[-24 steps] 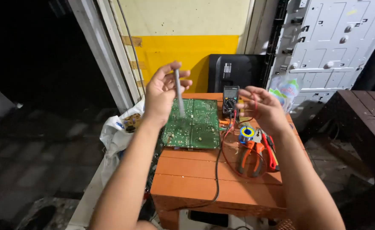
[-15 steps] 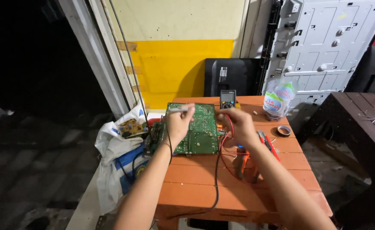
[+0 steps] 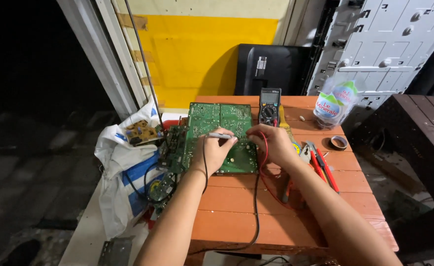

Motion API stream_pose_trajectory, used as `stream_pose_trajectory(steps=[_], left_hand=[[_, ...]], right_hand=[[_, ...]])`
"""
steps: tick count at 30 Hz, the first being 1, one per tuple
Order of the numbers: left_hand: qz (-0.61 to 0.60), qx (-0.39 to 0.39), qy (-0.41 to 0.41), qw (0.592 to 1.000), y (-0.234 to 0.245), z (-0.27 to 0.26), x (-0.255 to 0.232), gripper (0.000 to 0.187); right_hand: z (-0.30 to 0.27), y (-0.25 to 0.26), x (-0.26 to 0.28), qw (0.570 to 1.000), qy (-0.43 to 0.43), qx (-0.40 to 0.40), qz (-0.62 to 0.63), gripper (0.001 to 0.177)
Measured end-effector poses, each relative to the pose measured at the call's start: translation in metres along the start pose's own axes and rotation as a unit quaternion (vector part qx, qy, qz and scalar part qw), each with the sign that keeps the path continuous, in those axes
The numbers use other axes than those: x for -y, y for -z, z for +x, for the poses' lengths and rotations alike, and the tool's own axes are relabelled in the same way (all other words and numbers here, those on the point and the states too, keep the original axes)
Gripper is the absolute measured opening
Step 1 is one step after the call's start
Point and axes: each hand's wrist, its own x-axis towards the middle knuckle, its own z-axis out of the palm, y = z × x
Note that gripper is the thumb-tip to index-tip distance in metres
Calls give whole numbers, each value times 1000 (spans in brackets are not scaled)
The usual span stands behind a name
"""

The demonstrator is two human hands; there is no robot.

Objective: The person uses a multimeter to test a green circuit board placed on a wooden table. They hold the probes against various points on the board, occasionally adjusting the board's position or flipping it over to access different areas.

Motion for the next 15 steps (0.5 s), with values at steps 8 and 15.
stream_pose_trajectory(steps=[8,15], left_hand=[[-8,13,11,1000,14,-6,-17,11],[-30,26,12,999,16,-5,-18,11]], right_hand=[[2,-6,21,998,11,29,55,15],[-2,-7,12,993,-14,5,113,18]])
